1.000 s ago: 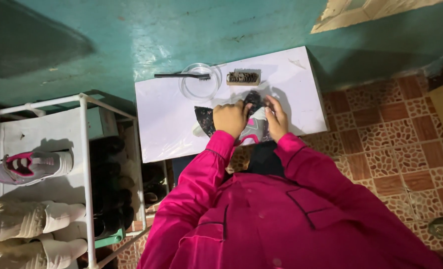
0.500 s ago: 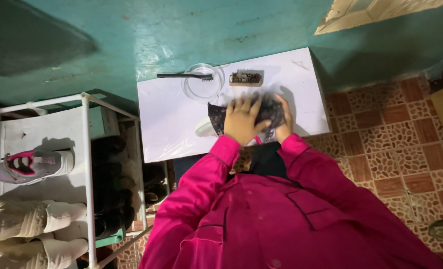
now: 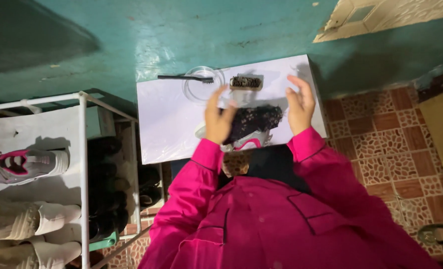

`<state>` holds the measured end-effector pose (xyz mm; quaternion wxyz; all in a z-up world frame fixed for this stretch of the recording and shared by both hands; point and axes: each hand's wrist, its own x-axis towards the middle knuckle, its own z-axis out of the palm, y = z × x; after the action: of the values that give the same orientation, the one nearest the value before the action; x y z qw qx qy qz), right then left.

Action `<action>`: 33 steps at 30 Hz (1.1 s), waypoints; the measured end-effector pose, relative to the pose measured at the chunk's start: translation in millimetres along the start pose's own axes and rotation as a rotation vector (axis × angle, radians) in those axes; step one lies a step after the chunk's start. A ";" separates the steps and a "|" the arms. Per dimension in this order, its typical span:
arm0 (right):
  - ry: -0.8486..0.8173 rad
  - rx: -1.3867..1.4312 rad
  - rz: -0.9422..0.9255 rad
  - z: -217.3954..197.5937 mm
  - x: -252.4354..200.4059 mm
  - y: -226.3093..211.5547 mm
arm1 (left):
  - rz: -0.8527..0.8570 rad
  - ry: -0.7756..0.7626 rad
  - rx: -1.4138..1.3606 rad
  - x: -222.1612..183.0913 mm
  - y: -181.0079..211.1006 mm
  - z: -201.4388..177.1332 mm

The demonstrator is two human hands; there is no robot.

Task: Brushing and wiping the upper part of a sneaker to clean it using a brush and a cloth.

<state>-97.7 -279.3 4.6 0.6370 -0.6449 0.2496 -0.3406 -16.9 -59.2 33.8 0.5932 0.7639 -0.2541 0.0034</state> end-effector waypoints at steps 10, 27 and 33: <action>-0.740 -1.080 -0.742 94.7 -69.8 26.9 | 0.017 0.368 -0.235 -8.3 -79.3 -16.9; -0.546 -0.955 -0.881 87.7 -54.9 29.8 | -0.094 0.189 -0.005 -12.7 -46.9 -20.4; -0.435 -0.303 -0.128 35.4 -12.4 -29.4 | -0.190 0.187 -0.151 3.1 -47.8 -34.5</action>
<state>-82.2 -245.1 33.8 0.5490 -0.8054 0.1137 -0.1924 14.8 -21.1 1.6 0.6676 0.7342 -0.1240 -0.0006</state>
